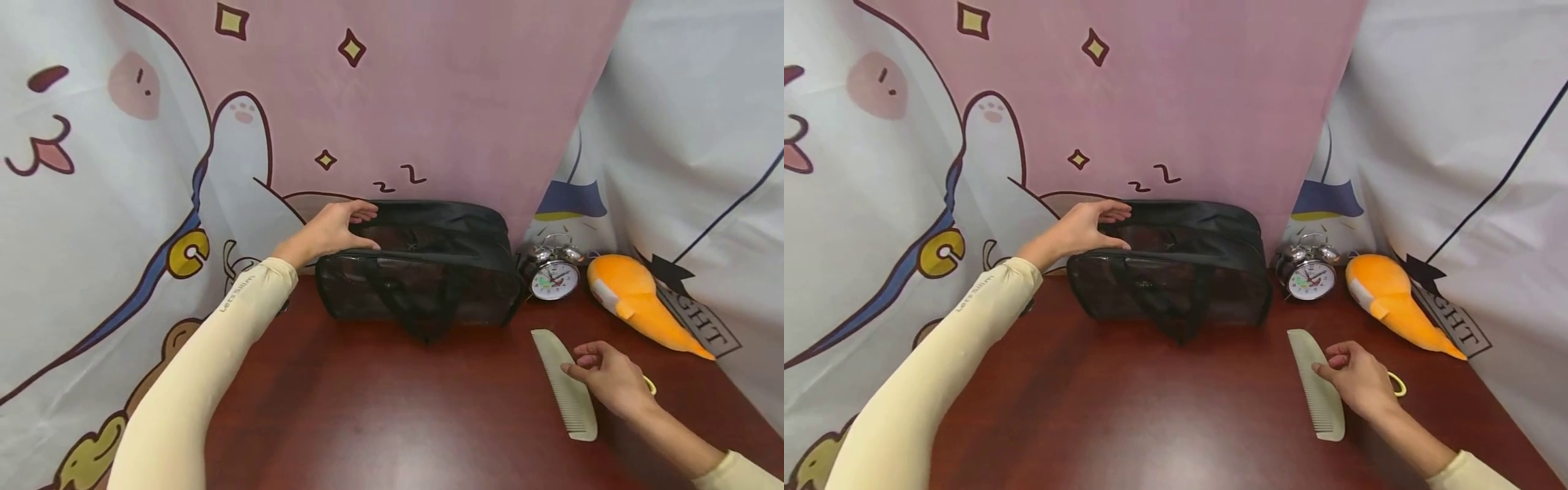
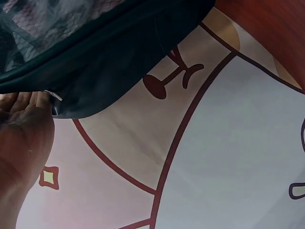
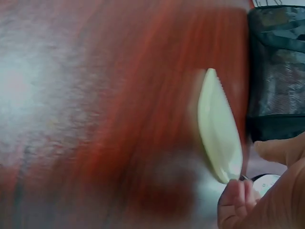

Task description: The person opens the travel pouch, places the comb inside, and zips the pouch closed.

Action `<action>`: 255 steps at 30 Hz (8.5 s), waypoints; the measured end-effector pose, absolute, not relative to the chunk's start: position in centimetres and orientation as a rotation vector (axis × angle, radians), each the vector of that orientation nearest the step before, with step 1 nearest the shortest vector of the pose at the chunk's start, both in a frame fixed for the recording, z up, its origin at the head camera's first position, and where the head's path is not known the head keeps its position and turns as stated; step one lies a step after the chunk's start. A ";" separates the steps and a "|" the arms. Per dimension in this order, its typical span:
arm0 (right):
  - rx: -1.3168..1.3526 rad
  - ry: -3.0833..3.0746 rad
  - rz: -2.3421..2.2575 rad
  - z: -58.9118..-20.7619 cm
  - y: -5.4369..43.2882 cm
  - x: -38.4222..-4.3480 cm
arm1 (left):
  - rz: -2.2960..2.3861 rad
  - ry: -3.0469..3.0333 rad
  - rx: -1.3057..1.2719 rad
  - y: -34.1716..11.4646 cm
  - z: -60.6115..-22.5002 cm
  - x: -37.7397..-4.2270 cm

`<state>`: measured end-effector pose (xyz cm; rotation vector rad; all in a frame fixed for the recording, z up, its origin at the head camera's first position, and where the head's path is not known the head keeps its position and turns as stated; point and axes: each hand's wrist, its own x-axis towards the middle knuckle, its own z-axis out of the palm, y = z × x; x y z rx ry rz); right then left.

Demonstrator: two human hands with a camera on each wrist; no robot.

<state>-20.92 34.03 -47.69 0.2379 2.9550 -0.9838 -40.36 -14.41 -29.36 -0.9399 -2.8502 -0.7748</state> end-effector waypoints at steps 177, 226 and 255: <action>-0.657 2.604 -1.610 -27.8 0.7 -38.3 | -1.278 -2.276 -0.285 -19.8 -40.6 -32.8; -0.510 2.931 -0.618 -26.5 -0.4 -37.2 | -1.158 -2.364 -0.203 -20.1 -40.2 -31.5; -0.604 2.622 -1.108 -24.6 2.4 -37.6 | -1.095 -2.281 -0.394 -20.5 -39.7 -32.3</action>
